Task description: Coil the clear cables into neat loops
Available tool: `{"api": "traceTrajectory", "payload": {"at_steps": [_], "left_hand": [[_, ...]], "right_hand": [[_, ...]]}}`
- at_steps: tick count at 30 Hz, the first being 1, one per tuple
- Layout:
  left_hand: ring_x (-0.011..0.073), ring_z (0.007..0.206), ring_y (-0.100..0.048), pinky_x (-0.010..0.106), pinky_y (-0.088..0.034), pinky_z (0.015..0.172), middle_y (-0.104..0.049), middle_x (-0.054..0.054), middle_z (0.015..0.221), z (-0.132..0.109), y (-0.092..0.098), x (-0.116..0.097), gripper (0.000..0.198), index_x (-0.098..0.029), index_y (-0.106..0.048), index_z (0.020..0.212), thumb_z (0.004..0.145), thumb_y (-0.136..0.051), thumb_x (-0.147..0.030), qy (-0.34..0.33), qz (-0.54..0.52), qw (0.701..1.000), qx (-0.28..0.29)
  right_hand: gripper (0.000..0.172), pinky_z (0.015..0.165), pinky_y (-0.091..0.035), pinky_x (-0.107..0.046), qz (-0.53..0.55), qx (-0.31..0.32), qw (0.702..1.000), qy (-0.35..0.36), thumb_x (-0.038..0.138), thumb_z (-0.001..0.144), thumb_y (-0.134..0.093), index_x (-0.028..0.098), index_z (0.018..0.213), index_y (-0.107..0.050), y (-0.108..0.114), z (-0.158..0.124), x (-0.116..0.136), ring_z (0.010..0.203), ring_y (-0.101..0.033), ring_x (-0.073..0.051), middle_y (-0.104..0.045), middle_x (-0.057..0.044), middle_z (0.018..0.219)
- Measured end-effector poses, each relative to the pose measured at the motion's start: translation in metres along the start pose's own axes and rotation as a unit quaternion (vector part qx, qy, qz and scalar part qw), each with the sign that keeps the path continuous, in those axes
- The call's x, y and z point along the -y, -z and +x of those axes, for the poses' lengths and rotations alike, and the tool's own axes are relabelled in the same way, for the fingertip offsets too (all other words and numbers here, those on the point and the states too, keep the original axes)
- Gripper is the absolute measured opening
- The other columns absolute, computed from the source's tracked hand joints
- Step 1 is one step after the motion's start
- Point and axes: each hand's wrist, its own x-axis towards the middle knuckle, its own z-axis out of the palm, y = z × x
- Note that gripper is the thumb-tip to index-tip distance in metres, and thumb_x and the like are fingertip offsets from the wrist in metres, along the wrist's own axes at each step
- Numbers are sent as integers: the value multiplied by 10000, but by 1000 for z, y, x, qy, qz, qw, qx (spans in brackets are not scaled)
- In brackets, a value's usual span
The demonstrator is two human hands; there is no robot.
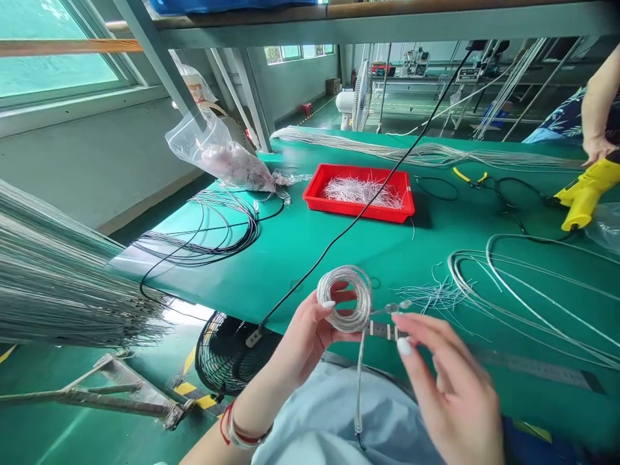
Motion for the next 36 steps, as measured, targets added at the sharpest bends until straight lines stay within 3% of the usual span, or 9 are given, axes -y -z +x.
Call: {"api": "traceTrajectory", "payload": {"at_steps": [4, 7, 13, 18, 21, 25, 27, 31, 36], "left_hand": [[302, 935, -697, 348, -603, 683, -686, 116, 1153, 3, -4, -3, 365, -182, -650, 1130, 826, -643, -383, 64, -29, 993, 100], [295, 912, -697, 326, -600, 628, -697, 123, 1096, 4, -6, -4, 375, -173, -662, 1114, 812, -643, -394, 99, -25, 986, 133], [239, 805, -660, 316, -585, 576, -689, 137, 1049, 2, -3, -5, 383, -142, -665, 1040, 744, -682, -385, 135, -25, 982, 131], [198, 748, -628, 291, -544, 598, -711, 109, 943, 0, -4, -2, 350, -160, -640, 1045, 781, -670, -388, 144, -63, 982, 104], [189, 769, -633, 272, -517, 631, -715, 114, 987, -3, -7, -1, 398, -160, -634, 1130, 835, -661, -427, 120, -46, 987, 99], [190, 875, -651, 257, -495, 725, -704, 108, 1086, -9, -10, -1, 426, -182, -617, 1212, 829, -725, -333, 86, -1, 992, 91], [188, 891, -655, 257, -488, 748, -708, 99, 1082, -10, -10, 0, 408, -187, -617, 1211, 832, -722, -298, 79, 6, 994, 78], [195, 906, -649, 276, -491, 763, -711, 92, 1081, -10, -10, 2, 371, -183, -617, 1189, 840, -695, -284, 65, 43, 996, 45], [233, 1030, -636, 297, -508, 805, -685, 99, 1171, -9, -14, 6, 420, -192, -543, 1255, 862, -668, -272, 31, 100, 994, 30]], "right_hand": [[241, 767, -578, -226, -19, 21, 999, -25, 224, 952, -533, 280, 1150, -658, 19, 29, -13, 1024, -642, -152, -659, -42, 1139], [251, 755, -581, -233, -4, 61, 998, -34, 273, 958, -540, 312, 1179, -653, 19, 43, -17, 1012, -645, -150, -648, -31, 1182], [210, 731, -583, -246, 107, 146, 974, -135, 345, 934, -591, 286, 1103, -700, 14, 53, -14, 948, -667, -161, -682, -43, 1070], [208, 624, -563, -233, 138, 138, 966, -171, 369, 907, -620, 237, 1022, -734, 12, 55, -14, 787, -649, -147, -666, -64, 962], [213, 646, -574, -243, 157, 133, 960, -191, 380, 906, -619, 233, 1010, -732, 11, 54, -16, 800, -660, -153, -668, -69, 981], [222, 675, -591, -255, 167, 118, 954, -219, 393, 897, -634, 248, 1054, -693, 11, 47, -18, 847, -677, -165, -687, -57, 985], [171, 667, -591, -247, 146, 100, 966, -191, 370, 901, -633, 255, 1021, -674, 12, 42, -16, 869, -678, -163, -685, -43, 981], [87, 652, -557, -223, -50, 31, 998, -22, 310, 903, -628, 251, 885, -690, 10, 32, -6, 885, -661, -149, -664, -37, 977], [115, 646, -511, -252, -238, -36, 969, 50, 276, 915, -611, 209, 959, -694, 1, 28, 8, 795, -666, -146, -685, -47, 947]]}}
